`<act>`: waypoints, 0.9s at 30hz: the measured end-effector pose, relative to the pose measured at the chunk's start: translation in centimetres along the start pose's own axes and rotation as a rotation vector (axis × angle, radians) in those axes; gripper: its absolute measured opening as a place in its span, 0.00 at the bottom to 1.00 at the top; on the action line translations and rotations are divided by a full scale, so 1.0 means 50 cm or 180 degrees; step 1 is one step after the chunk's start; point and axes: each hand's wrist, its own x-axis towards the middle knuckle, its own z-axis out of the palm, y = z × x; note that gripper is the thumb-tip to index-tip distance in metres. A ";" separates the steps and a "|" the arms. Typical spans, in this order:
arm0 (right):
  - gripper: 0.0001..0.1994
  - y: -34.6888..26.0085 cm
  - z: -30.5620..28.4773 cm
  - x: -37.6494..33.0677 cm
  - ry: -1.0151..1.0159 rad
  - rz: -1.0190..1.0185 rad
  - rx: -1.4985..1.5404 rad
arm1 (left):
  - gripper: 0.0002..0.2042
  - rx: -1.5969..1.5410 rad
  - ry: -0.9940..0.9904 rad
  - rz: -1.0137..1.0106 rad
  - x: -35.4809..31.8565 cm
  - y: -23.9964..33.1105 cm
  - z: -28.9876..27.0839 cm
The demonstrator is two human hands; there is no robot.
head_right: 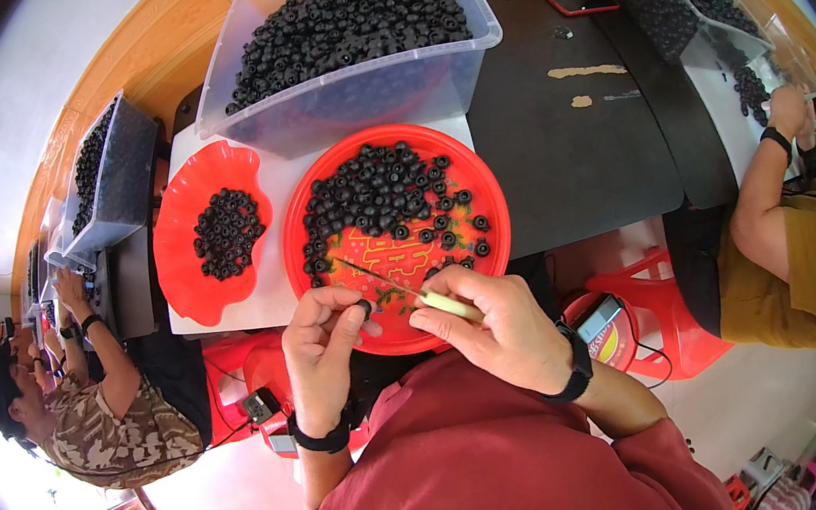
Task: Peeling and prepping small dark fruits using a paring knife at a table with other workers.
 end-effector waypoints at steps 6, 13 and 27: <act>0.12 -0.017 0.039 0.009 0.0162 -0.0798 0.0122 | 0.19 -0.1186 -0.0722 -0.0128 0.002 -0.010 -0.013; 0.16 -0.013 0.046 0.011 0.0115 -0.0961 -0.0284 | 0.20 -0.1902 -0.0852 -0.0403 0.001 -0.026 0.003; 0.21 -0.030 0.017 -0.020 0.0237 -0.1122 -0.1194 | 0.08 -0.2772 -0.0654 -0.0345 0.010 -0.042 -0.003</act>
